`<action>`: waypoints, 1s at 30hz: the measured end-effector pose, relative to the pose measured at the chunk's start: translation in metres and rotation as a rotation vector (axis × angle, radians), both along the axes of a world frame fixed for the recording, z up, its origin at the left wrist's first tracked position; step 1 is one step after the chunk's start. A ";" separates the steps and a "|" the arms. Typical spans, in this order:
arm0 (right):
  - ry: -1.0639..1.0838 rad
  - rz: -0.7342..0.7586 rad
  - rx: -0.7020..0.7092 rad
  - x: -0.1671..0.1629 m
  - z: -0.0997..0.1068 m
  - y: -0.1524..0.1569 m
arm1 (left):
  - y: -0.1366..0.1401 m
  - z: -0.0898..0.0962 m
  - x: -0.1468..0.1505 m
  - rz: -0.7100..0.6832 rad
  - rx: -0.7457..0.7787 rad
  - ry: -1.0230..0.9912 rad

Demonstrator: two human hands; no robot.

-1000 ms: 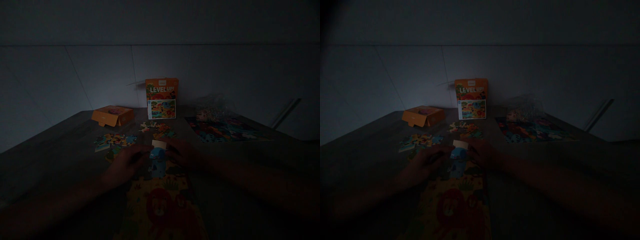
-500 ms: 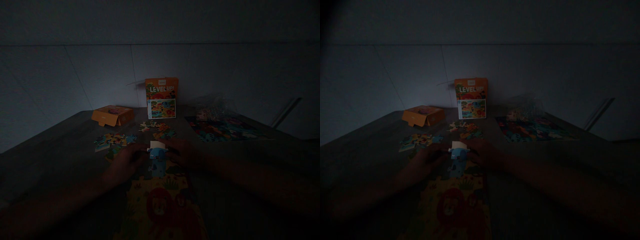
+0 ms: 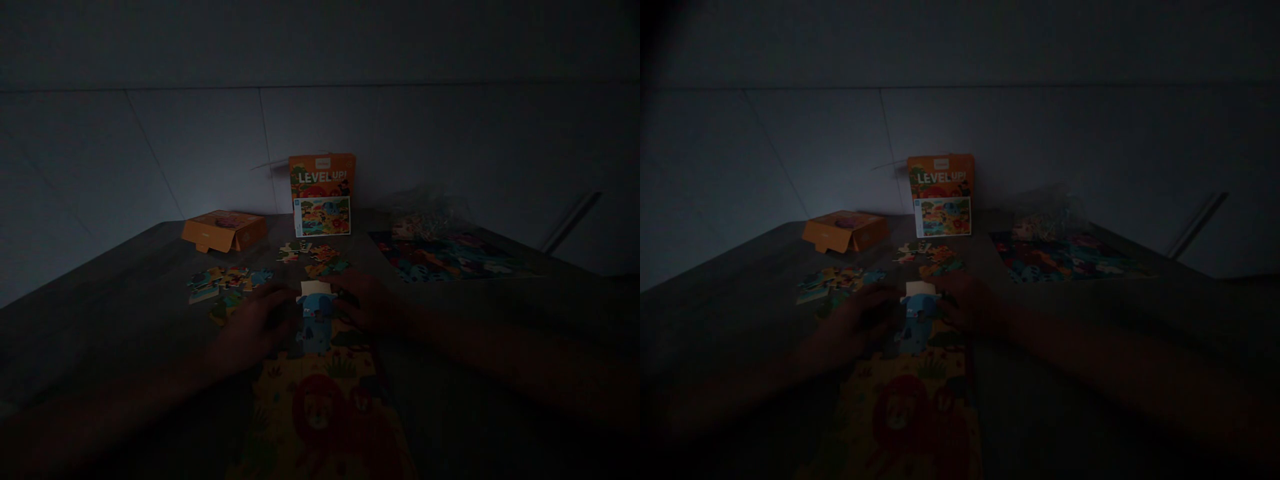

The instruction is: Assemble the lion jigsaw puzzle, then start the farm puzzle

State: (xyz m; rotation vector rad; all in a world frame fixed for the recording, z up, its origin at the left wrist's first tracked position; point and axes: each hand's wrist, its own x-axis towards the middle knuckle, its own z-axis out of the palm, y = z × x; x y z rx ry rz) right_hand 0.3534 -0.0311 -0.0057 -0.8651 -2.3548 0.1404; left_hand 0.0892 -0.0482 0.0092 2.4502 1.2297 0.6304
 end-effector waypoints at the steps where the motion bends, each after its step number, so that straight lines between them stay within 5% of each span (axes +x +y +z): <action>1: 0.004 -0.006 0.002 0.000 0.000 0.000 | -0.001 0.000 0.000 -0.001 -0.001 0.004; 12: 0.035 0.013 0.075 0.001 -0.001 0.002 | 0.000 -0.001 -0.001 -0.027 -0.010 -0.104; 23: -0.036 0.177 0.196 0.000 -0.002 0.001 | 0.002 0.000 0.001 0.055 -0.195 -0.345; 30: -0.104 0.270 0.239 -0.002 0.005 -0.004 | 0.000 0.008 0.001 -0.006 -0.251 -0.259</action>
